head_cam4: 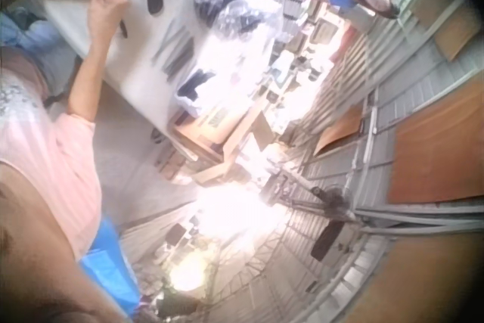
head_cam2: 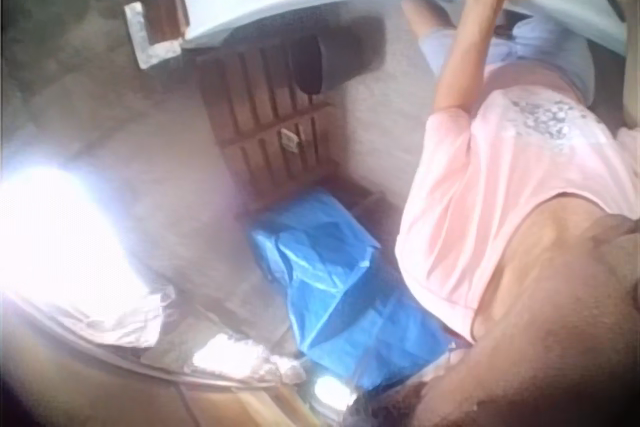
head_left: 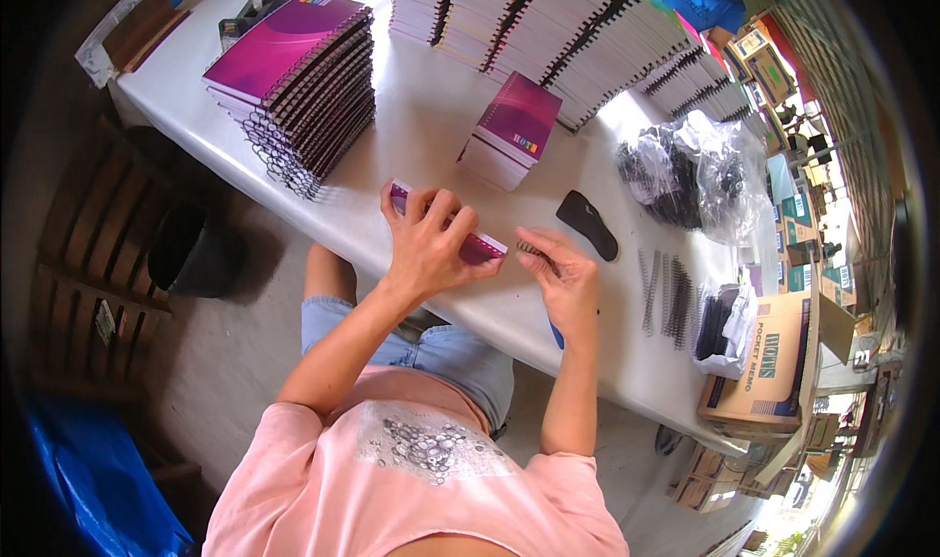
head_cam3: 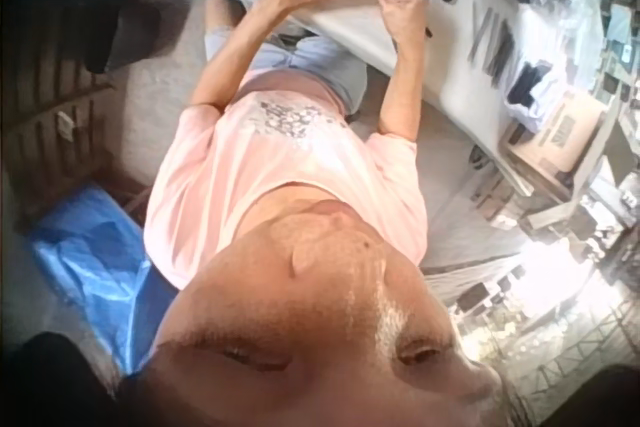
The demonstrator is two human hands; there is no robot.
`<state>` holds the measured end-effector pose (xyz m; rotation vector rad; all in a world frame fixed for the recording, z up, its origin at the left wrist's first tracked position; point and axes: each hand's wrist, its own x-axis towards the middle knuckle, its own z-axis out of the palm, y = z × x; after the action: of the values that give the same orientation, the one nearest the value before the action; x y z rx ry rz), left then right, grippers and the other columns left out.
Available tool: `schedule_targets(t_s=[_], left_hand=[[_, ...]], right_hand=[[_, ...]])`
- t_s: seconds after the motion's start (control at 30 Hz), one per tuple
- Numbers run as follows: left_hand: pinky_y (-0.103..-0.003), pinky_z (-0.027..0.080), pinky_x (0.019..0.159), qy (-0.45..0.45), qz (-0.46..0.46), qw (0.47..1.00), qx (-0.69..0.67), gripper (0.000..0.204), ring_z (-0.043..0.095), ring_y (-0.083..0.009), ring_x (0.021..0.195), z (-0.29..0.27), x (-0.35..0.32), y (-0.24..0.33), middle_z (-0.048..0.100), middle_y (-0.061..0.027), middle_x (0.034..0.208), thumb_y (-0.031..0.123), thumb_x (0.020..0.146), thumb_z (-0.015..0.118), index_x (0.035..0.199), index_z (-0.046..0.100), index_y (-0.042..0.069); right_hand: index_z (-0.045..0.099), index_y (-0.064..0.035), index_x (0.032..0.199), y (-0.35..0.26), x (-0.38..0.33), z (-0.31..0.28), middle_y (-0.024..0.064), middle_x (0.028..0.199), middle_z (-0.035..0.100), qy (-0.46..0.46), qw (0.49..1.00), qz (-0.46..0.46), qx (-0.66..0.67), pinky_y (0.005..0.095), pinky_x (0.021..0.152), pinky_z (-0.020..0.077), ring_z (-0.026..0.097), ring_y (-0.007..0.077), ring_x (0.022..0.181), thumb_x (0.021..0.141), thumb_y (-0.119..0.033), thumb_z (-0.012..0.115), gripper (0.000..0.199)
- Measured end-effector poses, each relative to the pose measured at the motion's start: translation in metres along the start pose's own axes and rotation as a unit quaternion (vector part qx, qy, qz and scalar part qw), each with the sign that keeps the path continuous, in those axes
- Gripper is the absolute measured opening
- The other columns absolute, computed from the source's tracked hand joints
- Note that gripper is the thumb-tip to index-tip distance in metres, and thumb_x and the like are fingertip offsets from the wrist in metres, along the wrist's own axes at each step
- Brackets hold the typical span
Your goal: The person binds notebooks by threading a spiral coil through the pre-punched holes of each notebook and then using pliers to trim and secure the ends of the coil.
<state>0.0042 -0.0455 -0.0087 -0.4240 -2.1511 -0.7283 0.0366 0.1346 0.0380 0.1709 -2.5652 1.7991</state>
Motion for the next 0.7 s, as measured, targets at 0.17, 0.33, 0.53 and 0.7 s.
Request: schedule_targets(t_s=[0.17, 0.33, 0.53, 0.7], left_hand=[[-0.058, 0.023, 0.088, -0.007, -0.002, 1.0, -0.003, 0.042, 0.046, -0.0229, 0.093, -0.001, -0.001, 0.003, 0.047, -0.0006, 0.084, 0.049, 0.051, 0.071, 0.069, 0.052, 0.016], [-0.052, 0.026, 0.083, -0.02, 0.002, 1.0, -0.008, 0.04, 0.045, -0.0238, 0.09, -0.006, 0.002, 0.002, 0.046, 0.0002, 0.079, 0.043, 0.049, 0.074, 0.069, 0.053, 0.016], [-0.059, 0.026, 0.084, -0.111, 0.003, 0.993, -0.036, 0.046, 0.048, -0.0217, 0.092, -0.01, 0.01, -0.002, 0.049, 0.0001, 0.086, 0.054, 0.053, 0.073, 0.074, 0.057, 0.017], [-0.059, 0.027, 0.085, -0.135, 0.021, 0.989, -0.053, 0.044, 0.05, -0.0203, 0.092, -0.015, 0.011, -0.005, 0.05, 0.0017, 0.087, 0.052, 0.055, 0.074, 0.077, 0.058, 0.018]], right_hand=[[0.071, -0.0099, 0.099, -0.011, 0.001, 0.01, 0.0039, 0.082, 0.059, 0.064, 0.976, -0.155, -0.136, 0.0245, 0.062, 0.0456, 0.055, 0.0124, 0.066, 0.071, 0.008, 0.067, 0.033], [0.072, -0.0065, 0.091, -0.012, 0.002, 0.01, 0.005, 0.086, 0.061, 0.05, 0.987, -0.133, -0.072, 0.0232, 0.063, 0.0474, 0.058, 0.0135, 0.072, 0.067, 0.013, 0.067, 0.031], [0.071, -0.0052, 0.091, 0.014, 0.011, -0.01, 0.0063, 0.083, 0.063, -0.053, 0.975, -0.215, 0.0, 0.0239, 0.067, 0.05, 0.061, 0.0137, 0.074, 0.065, 0.015, 0.068, 0.033], [0.069, -0.0038, 0.097, 0.001, 0.014, -0.019, 0.0077, 0.081, 0.064, -0.13, 0.984, -0.092, 0.082, 0.0244, 0.065, 0.0504, 0.061, 0.0126, 0.073, 0.07, 0.013, 0.068, 0.032]])
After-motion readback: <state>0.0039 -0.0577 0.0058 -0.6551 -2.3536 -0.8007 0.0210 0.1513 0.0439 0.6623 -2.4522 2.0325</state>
